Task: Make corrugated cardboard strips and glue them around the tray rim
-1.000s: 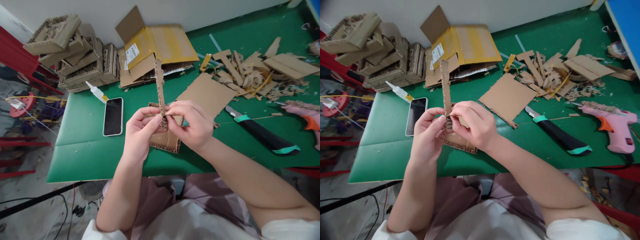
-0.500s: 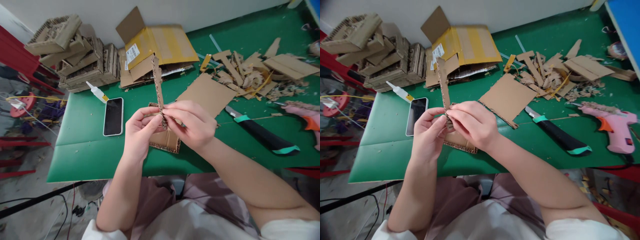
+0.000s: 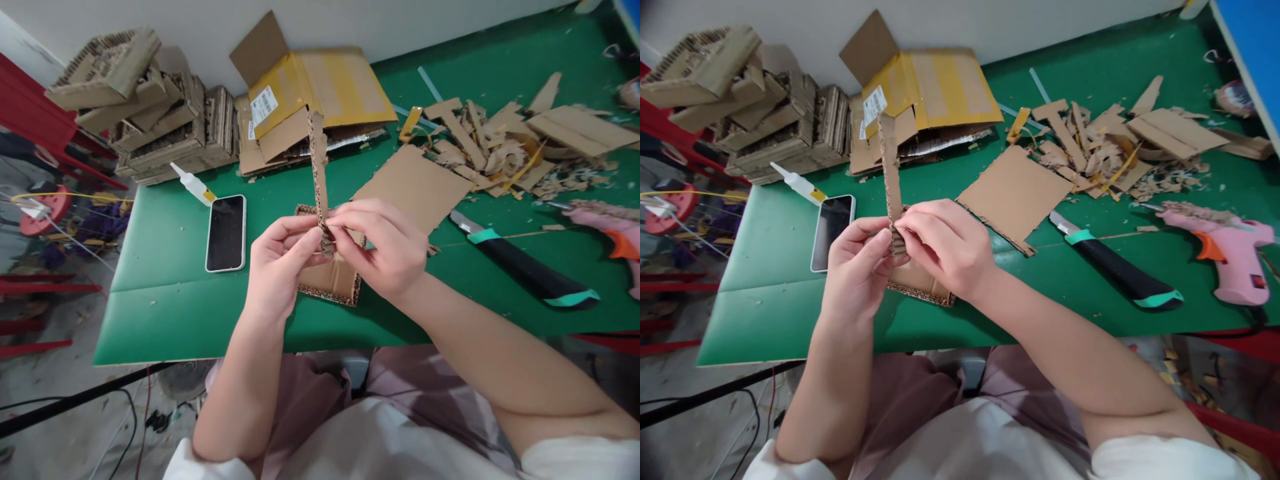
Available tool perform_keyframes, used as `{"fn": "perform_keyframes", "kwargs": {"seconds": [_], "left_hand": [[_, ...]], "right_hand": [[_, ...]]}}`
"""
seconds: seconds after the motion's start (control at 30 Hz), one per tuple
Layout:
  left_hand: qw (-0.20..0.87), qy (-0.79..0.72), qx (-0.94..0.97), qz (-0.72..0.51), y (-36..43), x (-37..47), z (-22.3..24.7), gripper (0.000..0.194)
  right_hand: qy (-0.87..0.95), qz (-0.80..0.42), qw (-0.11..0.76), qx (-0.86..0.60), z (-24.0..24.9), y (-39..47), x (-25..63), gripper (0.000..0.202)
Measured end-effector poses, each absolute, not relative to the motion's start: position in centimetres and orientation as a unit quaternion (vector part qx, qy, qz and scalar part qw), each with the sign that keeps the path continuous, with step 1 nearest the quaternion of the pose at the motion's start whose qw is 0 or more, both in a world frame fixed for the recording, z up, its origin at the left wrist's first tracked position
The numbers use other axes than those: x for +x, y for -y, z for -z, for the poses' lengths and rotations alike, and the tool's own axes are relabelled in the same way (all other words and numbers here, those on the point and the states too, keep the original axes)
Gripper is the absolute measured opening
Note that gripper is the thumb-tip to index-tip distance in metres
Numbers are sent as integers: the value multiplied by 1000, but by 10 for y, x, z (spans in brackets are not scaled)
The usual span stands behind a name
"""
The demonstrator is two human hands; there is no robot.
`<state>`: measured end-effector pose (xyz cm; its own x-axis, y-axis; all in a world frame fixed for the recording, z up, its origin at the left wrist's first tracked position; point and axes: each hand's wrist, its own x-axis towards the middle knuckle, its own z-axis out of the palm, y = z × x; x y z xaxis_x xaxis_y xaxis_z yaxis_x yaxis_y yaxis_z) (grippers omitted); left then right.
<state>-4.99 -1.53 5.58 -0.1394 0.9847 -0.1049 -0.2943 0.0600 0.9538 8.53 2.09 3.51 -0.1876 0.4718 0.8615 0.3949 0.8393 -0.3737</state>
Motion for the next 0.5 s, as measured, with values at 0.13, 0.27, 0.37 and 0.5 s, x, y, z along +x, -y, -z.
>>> {"fn": "perform_keyframes", "kwargs": {"seconds": [0.13,0.27,0.37,0.5], "left_hand": [[558,-472,355,-583,15,-50,-56,23],[554,-470,358,-586,15,-51,-55,23],[547,-480,355,-587,15,-51,-54,25],[546,-483,358,-584,16,-51,-54,23]], "right_hand": [[758,-59,581,-290,-36,-21,85,12],[767,-44,573,-287,-35,-23,85,15],[779,-13,560,-281,-34,-24,86,15],[777,-10,557,-291,-33,-24,86,15]]}}
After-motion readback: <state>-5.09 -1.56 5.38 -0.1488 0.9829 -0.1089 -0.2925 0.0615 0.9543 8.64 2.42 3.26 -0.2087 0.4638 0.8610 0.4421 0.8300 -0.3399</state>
